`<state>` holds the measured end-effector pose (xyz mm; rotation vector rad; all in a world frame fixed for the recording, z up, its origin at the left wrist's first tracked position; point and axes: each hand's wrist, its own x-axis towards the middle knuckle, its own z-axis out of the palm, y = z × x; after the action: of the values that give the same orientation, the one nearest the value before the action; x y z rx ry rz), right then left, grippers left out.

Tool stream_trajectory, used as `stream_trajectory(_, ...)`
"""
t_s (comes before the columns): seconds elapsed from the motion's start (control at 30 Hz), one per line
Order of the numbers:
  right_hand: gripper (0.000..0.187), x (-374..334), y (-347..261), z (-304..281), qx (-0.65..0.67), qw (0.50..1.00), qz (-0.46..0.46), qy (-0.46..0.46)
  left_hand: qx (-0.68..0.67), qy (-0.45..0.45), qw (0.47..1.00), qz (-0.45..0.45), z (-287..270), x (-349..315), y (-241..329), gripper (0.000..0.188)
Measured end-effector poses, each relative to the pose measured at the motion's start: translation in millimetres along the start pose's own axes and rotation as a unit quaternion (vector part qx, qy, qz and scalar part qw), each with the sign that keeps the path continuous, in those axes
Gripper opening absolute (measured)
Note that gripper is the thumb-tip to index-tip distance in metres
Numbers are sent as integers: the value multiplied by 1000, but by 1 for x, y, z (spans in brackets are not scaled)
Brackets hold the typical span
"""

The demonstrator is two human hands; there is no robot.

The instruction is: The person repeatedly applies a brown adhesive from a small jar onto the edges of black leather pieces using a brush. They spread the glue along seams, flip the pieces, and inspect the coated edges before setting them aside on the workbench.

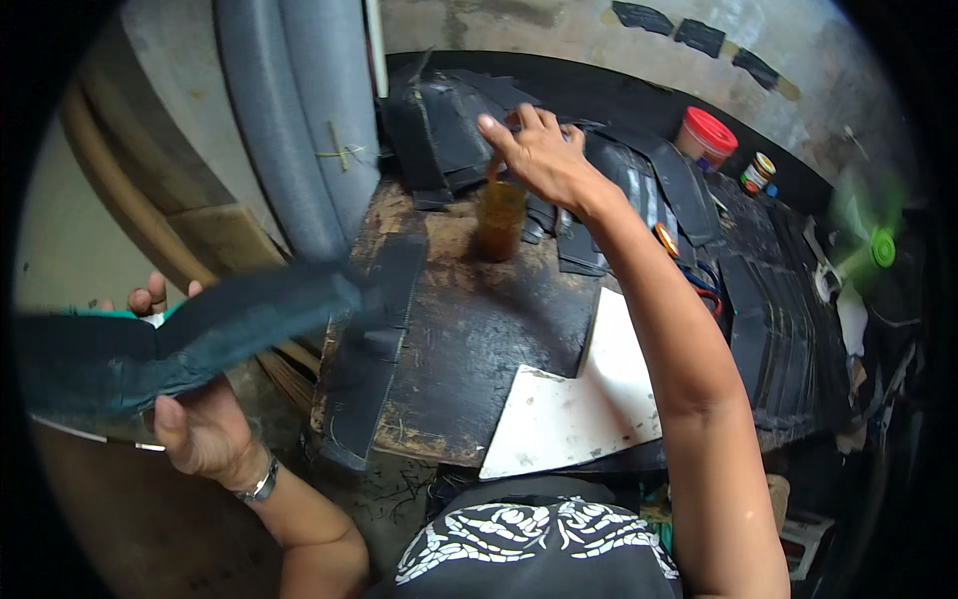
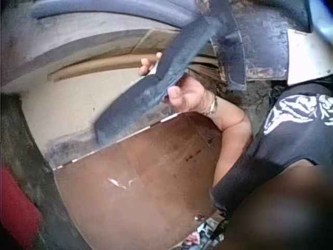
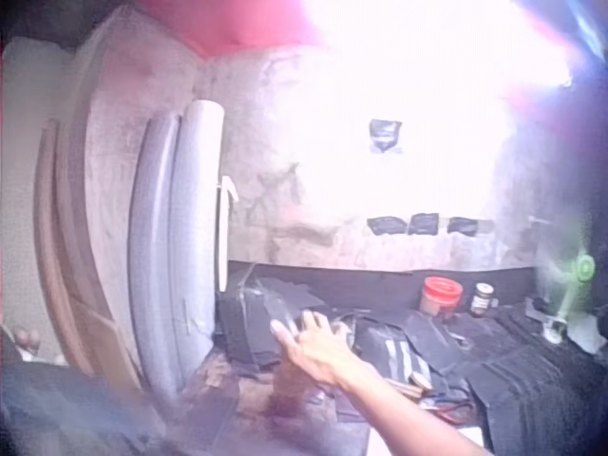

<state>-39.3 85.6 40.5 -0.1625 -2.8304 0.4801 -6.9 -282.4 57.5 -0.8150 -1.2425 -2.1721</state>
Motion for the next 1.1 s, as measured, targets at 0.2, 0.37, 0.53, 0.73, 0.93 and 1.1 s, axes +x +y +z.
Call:
stream_trajectory(0.2, 79, -49, 8, -19, -84, 984, -29, -152, -15, -73, 985, -157, 30, -33, -28, 100)
stream_trajectory(0.37, 72, -130, 64, -100, 68, 997, -27, 3, -67, -181, 960, -202, 85, -88, -41, 105)
stream_trajectory(0.53, 54, -264, 124, -93, 96, 978, 181, 28, -130, -245, 895, -350, 135, -153, -61, 101)
stream_trajectory(0.73, 56, -337, 142, 27, 99, 938, 176, 280, -16, -390, 842, -372, 159, -190, -90, 91)
stream_trajectory(0.93, 55, -313, 154, 36, 187, 909, 194, 317, 6, -419, 828, -371, 153, -195, -113, 88)
stream_trajectory(1.1, 50, -292, 148, 34, 180, 904, 210, 327, 137, -503, 825, -218, 159, -200, -134, 89)
